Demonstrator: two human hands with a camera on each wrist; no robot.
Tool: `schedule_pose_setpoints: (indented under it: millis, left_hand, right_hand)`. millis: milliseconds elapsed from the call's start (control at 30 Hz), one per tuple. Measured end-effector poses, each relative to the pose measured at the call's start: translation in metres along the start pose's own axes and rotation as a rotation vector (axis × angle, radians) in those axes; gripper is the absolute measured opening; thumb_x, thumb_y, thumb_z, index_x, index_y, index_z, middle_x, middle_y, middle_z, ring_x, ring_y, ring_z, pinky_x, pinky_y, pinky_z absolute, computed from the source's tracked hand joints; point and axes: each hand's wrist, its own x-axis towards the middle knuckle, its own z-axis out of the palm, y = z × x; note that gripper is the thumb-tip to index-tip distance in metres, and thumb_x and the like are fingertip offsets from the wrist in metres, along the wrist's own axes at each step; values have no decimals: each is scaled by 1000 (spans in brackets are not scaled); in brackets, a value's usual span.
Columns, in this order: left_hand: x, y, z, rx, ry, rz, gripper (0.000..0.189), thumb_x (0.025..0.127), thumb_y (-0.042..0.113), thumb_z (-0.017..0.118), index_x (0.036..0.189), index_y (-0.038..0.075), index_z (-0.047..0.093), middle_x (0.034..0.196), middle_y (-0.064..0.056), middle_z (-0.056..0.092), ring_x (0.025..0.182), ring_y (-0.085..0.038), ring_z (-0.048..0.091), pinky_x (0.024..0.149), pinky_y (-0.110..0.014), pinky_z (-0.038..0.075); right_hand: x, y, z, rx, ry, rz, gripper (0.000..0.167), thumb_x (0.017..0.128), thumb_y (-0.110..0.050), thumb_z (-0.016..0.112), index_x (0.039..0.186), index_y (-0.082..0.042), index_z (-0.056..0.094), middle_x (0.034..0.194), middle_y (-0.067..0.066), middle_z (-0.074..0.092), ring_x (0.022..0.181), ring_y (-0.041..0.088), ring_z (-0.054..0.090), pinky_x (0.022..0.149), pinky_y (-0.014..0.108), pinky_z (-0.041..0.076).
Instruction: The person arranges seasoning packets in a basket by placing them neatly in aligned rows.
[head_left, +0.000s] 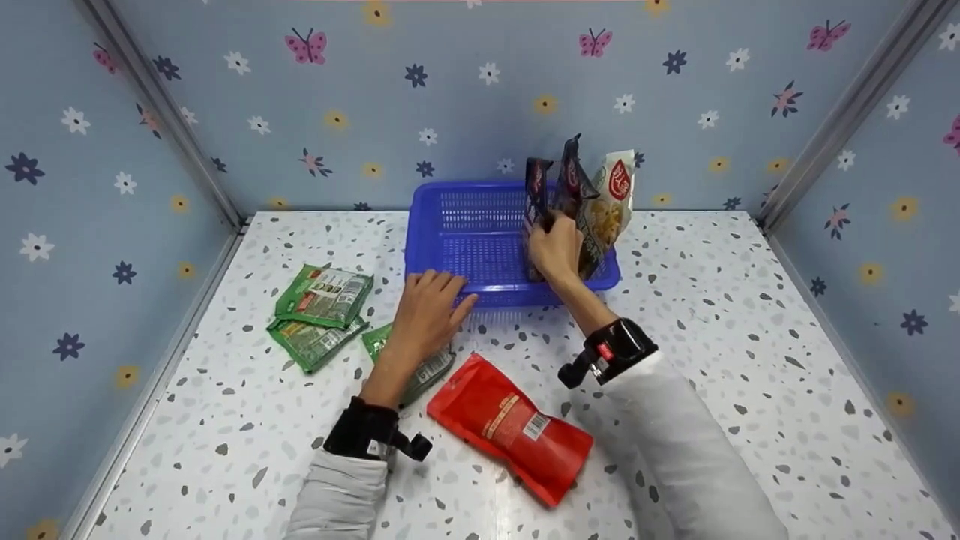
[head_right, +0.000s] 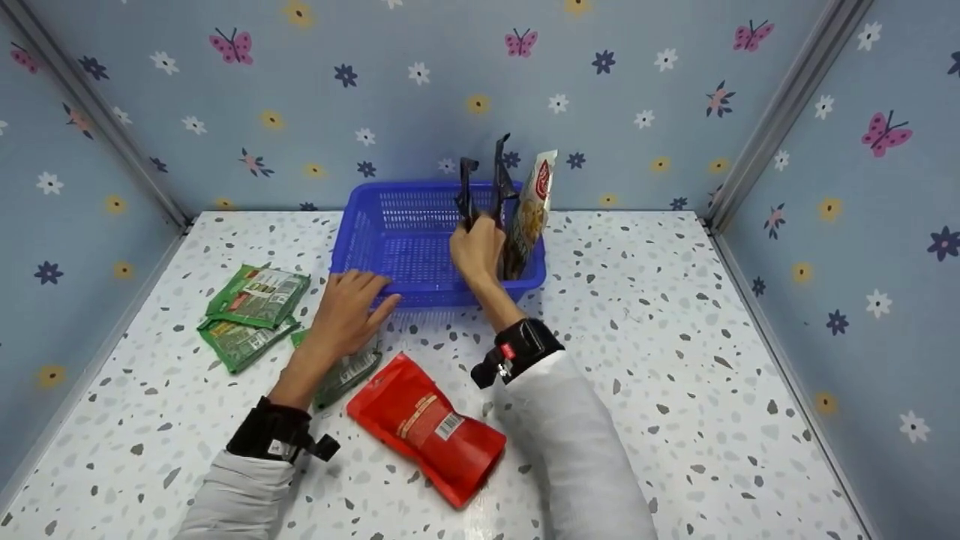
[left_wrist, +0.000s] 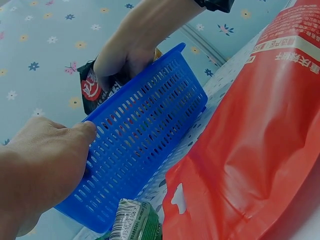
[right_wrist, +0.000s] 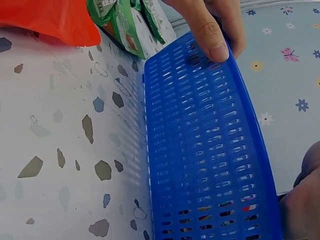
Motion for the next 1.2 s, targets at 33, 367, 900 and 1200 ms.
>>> schedule_pose_setpoints:
  millis: [33, 367, 900, 1200]
  left_hand:
    - [0, 0, 0, 2, -1, -1, 46, 118, 48, 56, 138, 10, 72, 131, -15, 79, 121, -38, 69, 106, -55, 51]
    - [0, 0, 0, -8, -5, -5, 43, 117, 45, 58, 137, 10, 72, 131, -15, 79, 121, -38, 68, 104, -54, 50]
    - [0, -1, 1, -3, 22, 15, 45, 118, 47, 56, 134, 9, 73, 128, -15, 80, 120, -39, 70, 103, -55, 52]
    - [0, -1, 1, -15, 8, 4, 44, 118, 46, 57, 137, 10, 73, 130, -14, 80, 119, -37, 69, 104, -53, 51]
  right_hand:
    - [0, -1, 0, 3, -4, 4, 35, 109, -17, 63, 137, -2, 78, 132, 23, 81, 129, 43, 76, 111, 55, 60]
    - [1, -2, -2, -95, -91, -44, 18, 106, -13, 66, 104, 0, 78, 106, 21, 82, 102, 39, 77, 97, 56, 61]
    - [44, 57, 24, -168, -163, -30, 7, 96, -10, 62, 93, -7, 67, 98, 16, 75, 100, 32, 70, 95, 54, 61]
    - [27, 30, 3, -89, -213, 44, 15, 93, 1, 54, 91, -5, 67, 86, 11, 67, 86, 33, 65, 69, 38, 52]
